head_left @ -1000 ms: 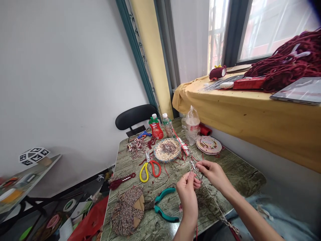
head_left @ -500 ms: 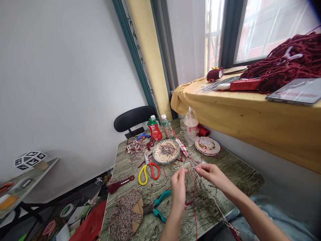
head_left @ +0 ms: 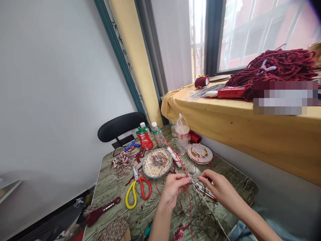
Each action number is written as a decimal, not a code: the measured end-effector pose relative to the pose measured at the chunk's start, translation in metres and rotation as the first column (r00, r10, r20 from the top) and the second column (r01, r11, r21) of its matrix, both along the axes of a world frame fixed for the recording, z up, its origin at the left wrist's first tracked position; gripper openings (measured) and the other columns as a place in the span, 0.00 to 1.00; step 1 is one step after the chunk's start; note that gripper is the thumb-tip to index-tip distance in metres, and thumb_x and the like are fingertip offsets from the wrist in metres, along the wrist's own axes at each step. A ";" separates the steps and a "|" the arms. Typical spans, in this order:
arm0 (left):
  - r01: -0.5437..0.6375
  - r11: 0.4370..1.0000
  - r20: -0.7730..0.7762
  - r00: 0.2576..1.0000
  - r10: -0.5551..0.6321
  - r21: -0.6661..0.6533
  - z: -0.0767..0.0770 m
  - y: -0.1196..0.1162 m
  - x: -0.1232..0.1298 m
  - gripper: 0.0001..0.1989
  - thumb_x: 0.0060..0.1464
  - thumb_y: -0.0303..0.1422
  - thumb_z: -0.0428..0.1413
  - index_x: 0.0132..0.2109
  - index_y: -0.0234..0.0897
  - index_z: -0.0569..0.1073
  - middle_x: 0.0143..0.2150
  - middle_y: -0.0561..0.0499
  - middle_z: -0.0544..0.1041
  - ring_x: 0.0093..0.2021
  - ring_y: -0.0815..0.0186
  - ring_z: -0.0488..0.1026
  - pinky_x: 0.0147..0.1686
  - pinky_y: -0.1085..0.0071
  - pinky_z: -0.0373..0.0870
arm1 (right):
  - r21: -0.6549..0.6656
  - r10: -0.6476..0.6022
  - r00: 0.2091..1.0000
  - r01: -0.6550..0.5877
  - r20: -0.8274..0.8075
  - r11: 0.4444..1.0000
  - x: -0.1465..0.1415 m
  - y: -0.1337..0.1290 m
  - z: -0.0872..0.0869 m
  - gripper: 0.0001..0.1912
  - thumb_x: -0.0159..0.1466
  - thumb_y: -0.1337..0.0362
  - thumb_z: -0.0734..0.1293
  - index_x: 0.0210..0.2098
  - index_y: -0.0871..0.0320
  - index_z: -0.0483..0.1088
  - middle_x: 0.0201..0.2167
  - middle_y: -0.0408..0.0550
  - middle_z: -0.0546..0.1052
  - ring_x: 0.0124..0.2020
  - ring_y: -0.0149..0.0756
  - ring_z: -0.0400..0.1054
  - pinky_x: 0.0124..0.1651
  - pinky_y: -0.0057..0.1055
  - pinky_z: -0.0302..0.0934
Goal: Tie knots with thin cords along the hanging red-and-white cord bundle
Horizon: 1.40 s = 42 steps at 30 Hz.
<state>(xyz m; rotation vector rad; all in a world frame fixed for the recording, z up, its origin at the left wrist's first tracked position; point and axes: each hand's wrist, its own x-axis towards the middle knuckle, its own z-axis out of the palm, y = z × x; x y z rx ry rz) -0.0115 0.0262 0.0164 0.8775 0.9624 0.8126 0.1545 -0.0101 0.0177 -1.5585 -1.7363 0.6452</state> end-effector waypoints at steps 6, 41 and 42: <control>0.003 1.000 -0.020 1.000 -0.004 -0.014 0.006 0.008 -0.001 0.11 0.31 0.30 0.63 0.27 0.32 0.72 0.24 0.52 0.72 0.24 0.73 0.66 0.25 0.77 0.62 | -0.015 -0.105 0.993 0.106 0.052 0.994 -0.010 -0.016 0.001 0.08 0.58 0.55 0.59 0.29 0.52 0.62 0.23 0.43 0.68 0.22 0.34 0.61 0.26 0.29 0.53; -0.029 1.000 0.048 0.998 0.029 0.005 0.000 0.010 0.005 0.12 0.35 0.31 0.62 0.28 0.29 0.72 0.25 0.50 0.72 0.25 0.72 0.66 0.27 0.74 0.64 | -0.369 -0.199 0.740 -0.071 -0.643 0.927 -0.028 -0.001 0.006 0.21 0.44 0.46 0.66 0.18 0.60 0.64 0.17 0.39 0.60 0.21 0.27 0.50 0.25 0.25 0.45; -0.026 1.000 0.064 0.998 0.026 -0.005 0.001 0.010 0.005 0.12 0.34 0.31 0.62 0.28 0.29 0.71 0.25 0.50 0.72 0.25 0.72 0.66 0.27 0.74 0.64 | -0.360 -0.197 0.719 -0.078 -0.666 0.930 -0.029 -0.002 0.006 0.21 0.44 0.46 0.66 0.18 0.60 0.64 0.17 0.39 0.59 0.21 0.27 0.49 0.25 0.24 0.45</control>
